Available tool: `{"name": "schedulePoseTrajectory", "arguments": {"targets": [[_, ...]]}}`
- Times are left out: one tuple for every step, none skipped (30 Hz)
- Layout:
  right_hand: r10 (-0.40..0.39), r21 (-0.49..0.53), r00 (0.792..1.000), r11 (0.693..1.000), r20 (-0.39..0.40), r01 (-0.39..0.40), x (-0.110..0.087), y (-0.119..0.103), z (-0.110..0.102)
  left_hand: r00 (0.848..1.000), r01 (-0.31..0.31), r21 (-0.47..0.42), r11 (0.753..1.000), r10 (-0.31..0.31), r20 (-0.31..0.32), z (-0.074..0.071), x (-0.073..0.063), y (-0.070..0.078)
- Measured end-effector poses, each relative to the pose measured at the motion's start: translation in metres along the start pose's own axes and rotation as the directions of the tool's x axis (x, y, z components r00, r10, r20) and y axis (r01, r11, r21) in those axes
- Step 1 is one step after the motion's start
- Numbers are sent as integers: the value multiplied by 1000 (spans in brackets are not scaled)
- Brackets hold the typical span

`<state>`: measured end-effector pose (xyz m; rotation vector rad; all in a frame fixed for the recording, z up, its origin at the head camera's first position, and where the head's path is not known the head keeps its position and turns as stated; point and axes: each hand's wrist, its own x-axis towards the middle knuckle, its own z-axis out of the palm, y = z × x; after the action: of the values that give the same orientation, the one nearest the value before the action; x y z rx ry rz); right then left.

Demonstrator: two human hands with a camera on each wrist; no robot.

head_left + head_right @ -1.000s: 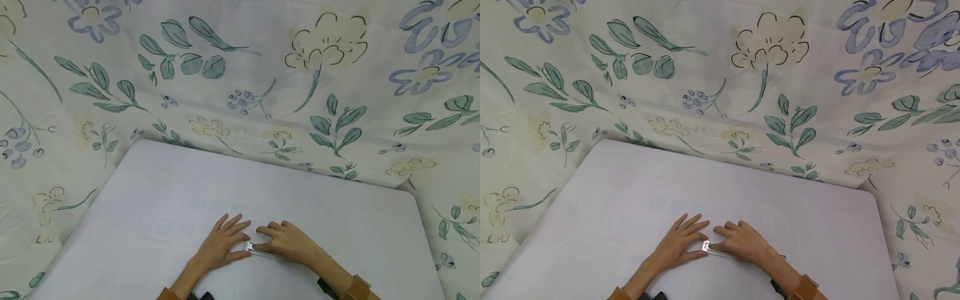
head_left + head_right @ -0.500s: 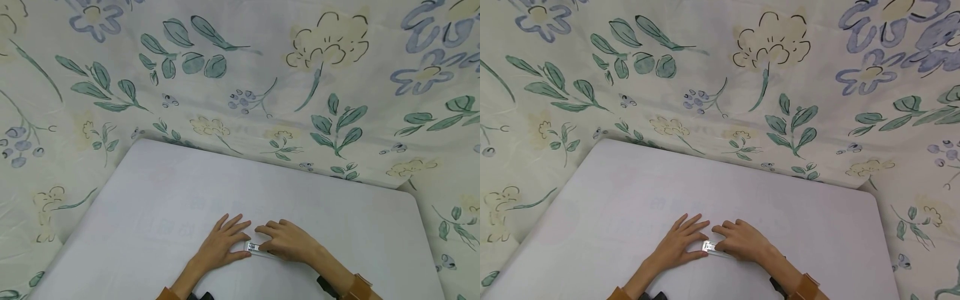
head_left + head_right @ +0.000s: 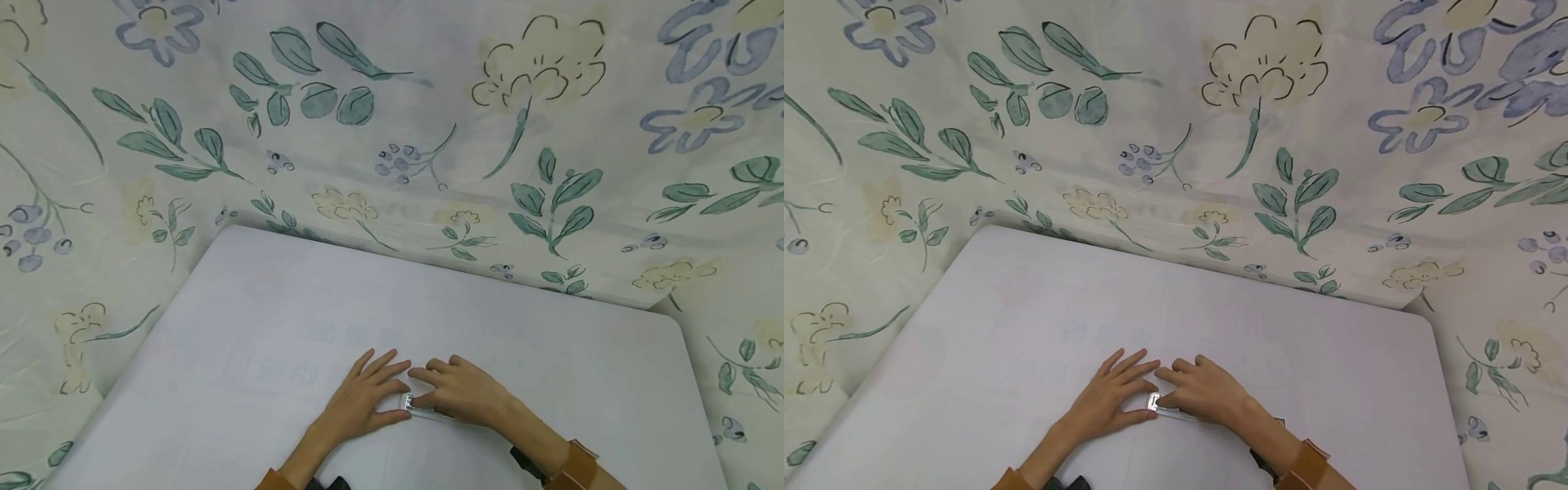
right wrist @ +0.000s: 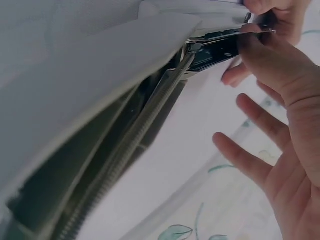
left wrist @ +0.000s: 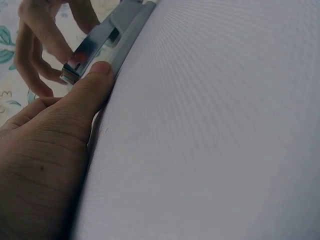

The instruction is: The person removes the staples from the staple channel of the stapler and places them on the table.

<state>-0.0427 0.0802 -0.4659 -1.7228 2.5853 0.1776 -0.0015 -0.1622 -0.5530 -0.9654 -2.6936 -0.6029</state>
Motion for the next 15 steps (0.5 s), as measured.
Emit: {"name": "schedulePoseTrajectory", "arguments": {"targets": [[-4,0,1000,1000,-2,4,0,0,0,1000,-2,1,1000,2,-2,0,0,0],[-6,6,1000,1000,-2,6,-1,1,0,1000,-5,2,1000,5,-3,0,0,0],[-7,16,1000,1000,-6,7,-2,1,-1,1000,-7,3,1000,7,-4,0,0,0],[-5,25,1000,1000,-9,5,-2,2,-2,1000,-7,4,1000,7,-4,0,0,0],[-2,33,1000,999,-15,2,-3,3,-3,1000,-7,6,1000,7,-4,0,0,0],[3,45,1000,999,-24,-2,-4,4,-5,1000,-5,8,1000,5,-3,0,0,-1],[12,57,999,998,-33,-10,-6,6,-7,1000,-3,10,1000,3,-2,0,0,-1],[23,67,999,998,-39,-21,-7,7,-10,1000,0,10,1000,0,0,0,0,-1],[36,79,998,996,-51,-32,-9,9,-12,1000,4,8,1000,-4,3,0,0,-1],[53,92,997,995,-61,-48,-11,10,-15,1000,7,8,1000,-7,5,0,0,-1],[73,110,995,992,-73,-65,-14,12,-16,1000,10,6,1000,-10,7,0,0,-1],[94,125,992,989,-88,-83,-17,14,-18,1000,14,3,1000,-14,8,1,0,-1],[117,138,988,985,-101,-102,-21,17,-18,1000,16,1,1000,-16,9,1,0,-1],[139,148,983,982,-119,-121,-25,19,-19,1000,17,0,1000,-17,10,1,-1,-1],[160,156,977,978,-141,-137,-30,21,-18,1000,18,-1,1000,-18,9,1,-1,-1]]}}
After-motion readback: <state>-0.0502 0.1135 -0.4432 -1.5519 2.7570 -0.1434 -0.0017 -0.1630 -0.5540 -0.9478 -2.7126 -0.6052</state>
